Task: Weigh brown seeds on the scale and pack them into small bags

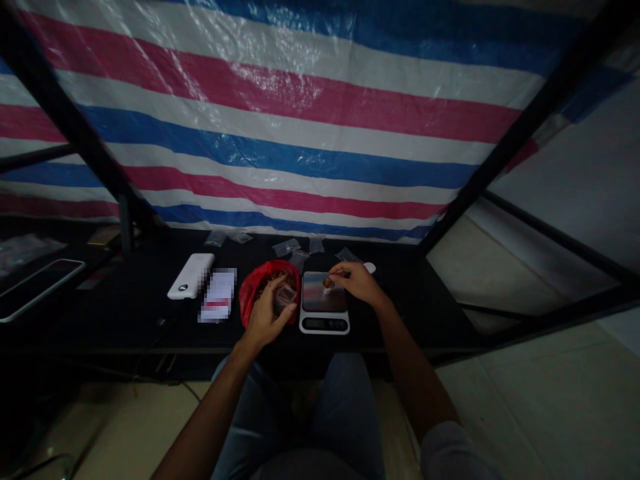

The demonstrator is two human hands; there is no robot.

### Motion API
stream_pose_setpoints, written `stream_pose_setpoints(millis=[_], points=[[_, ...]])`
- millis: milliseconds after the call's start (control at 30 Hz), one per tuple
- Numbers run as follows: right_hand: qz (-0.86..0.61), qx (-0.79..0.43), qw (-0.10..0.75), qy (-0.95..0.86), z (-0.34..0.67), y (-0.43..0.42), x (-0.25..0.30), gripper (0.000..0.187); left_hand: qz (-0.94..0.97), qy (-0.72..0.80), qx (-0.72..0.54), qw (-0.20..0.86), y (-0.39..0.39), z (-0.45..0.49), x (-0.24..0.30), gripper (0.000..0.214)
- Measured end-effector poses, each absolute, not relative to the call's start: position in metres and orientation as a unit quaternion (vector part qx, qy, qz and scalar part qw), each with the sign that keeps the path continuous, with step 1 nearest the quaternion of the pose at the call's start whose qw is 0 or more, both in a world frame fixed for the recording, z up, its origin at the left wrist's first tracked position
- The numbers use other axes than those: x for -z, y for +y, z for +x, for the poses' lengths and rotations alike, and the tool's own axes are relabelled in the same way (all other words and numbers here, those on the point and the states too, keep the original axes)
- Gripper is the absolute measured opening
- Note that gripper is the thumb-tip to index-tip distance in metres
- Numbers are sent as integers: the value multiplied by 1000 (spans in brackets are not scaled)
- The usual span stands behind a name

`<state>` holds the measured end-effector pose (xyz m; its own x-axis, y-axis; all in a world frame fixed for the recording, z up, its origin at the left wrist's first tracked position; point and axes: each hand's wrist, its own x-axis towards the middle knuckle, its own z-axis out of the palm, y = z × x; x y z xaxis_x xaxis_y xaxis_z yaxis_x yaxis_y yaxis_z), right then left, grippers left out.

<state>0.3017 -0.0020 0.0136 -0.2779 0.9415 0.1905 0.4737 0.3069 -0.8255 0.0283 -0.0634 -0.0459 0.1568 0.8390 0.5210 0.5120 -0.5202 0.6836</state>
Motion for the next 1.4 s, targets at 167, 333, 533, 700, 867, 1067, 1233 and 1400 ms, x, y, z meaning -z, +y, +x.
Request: stream_pose_setpoints(millis=[167, 333, 533, 700, 867, 1067, 1233, 1400], points=[[-465, -347, 368, -727, 304, -2, -12, 9, 742, 449, -462, 185, -64, 29, 45, 59], [-474, -324, 369, -731, 308, -2, -10, 11, 740, 438, -472, 195, -64, 29, 45, 61], [-468, -311, 376, -737, 318, -9, 3, 34, 753, 435, -440, 224, -64, 29, 44, 63], [-479, -314, 347, -742, 319, -18, 17, 49, 774, 467, -356, 239, -53, 30, 25, 60], [-486, -306, 342, -744, 314, -17, 21, 45, 820, 459, -271, 206, -33, 38, -1, 64], [-490, -288, 331, -753, 311, -12, 21, 35, 858, 430, -219, 175, -15, 55, -5, 72], [-441, -280, 334, -784, 308, -12, 1, 32, 858, 440, -202, 171, -15, 63, -7, 76], [-410, -234, 294, -831, 297, -8, -30, 34, 844, 435, -248, 191, -17, 65, -9, 76]])
